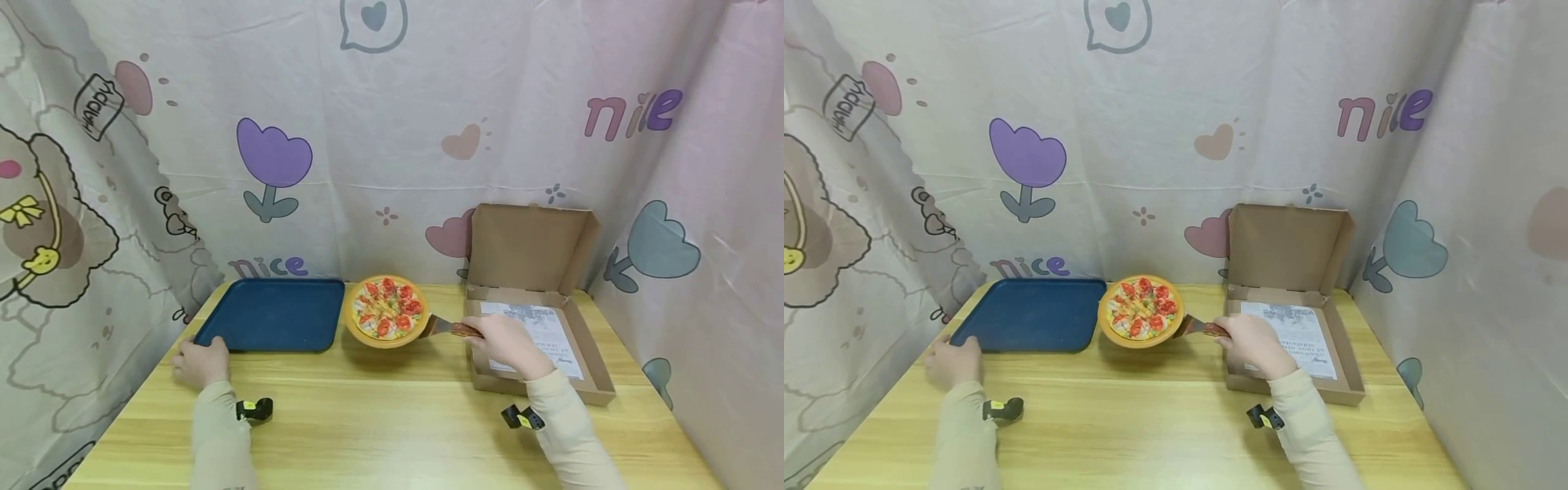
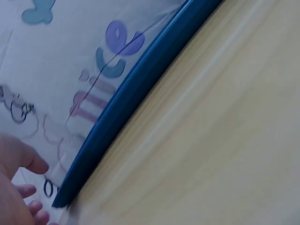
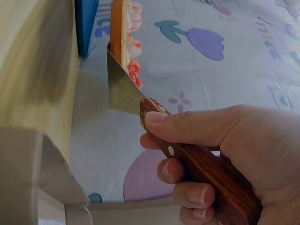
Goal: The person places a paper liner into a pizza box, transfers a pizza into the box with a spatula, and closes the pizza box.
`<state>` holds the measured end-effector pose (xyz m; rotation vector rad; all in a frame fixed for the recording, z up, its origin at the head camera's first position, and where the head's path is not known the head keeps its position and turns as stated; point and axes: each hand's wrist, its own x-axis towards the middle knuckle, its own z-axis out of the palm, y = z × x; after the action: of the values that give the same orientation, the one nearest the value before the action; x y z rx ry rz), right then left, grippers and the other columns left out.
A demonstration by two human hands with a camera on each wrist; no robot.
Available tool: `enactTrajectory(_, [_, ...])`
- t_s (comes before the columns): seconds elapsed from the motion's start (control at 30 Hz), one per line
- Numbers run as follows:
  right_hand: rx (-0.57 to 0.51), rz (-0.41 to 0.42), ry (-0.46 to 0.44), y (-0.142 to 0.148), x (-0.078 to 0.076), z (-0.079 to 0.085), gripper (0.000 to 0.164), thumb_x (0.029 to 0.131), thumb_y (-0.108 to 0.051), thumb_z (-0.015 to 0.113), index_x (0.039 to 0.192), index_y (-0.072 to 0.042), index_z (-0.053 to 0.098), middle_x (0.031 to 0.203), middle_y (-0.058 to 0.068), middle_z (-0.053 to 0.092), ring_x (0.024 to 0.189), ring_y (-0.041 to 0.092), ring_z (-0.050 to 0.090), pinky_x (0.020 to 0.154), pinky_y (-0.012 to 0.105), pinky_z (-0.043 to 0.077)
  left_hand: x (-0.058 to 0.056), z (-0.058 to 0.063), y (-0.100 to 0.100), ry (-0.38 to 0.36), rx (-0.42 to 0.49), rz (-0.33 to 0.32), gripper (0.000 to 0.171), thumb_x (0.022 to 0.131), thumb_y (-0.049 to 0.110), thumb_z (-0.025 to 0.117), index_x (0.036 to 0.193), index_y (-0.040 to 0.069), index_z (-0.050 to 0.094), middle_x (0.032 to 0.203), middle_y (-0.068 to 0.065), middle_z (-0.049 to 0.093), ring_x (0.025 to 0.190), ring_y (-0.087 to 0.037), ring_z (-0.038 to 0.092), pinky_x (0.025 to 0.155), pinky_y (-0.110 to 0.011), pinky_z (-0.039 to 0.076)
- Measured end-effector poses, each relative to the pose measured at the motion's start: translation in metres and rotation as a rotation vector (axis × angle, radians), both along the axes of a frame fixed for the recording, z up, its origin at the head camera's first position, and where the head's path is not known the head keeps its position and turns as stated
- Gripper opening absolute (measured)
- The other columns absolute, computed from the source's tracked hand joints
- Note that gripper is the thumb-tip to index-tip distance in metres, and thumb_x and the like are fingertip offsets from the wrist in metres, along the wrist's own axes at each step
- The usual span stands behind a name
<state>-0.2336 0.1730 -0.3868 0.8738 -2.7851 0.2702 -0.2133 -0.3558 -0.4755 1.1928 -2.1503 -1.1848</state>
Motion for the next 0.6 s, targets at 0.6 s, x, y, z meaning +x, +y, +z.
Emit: enactTrajectory(0.6, [-0.006,-0.02,0.004,0.064,0.004,0.018,0.019,0.085,-0.019,0.073,0.103,-0.013,0.072,0.088,-0.001,0.072,0.074,0.013,0.064,0.066,0.036,0.052,-0.042,0.007,0.092,0.366,-0.209,-0.161,0.034,0.098,0.023,0.052,0.126,0.003,0.058,0.117,-0.021,0.056,0.112,-0.042,0.045,0.098,-0.056,0.033])
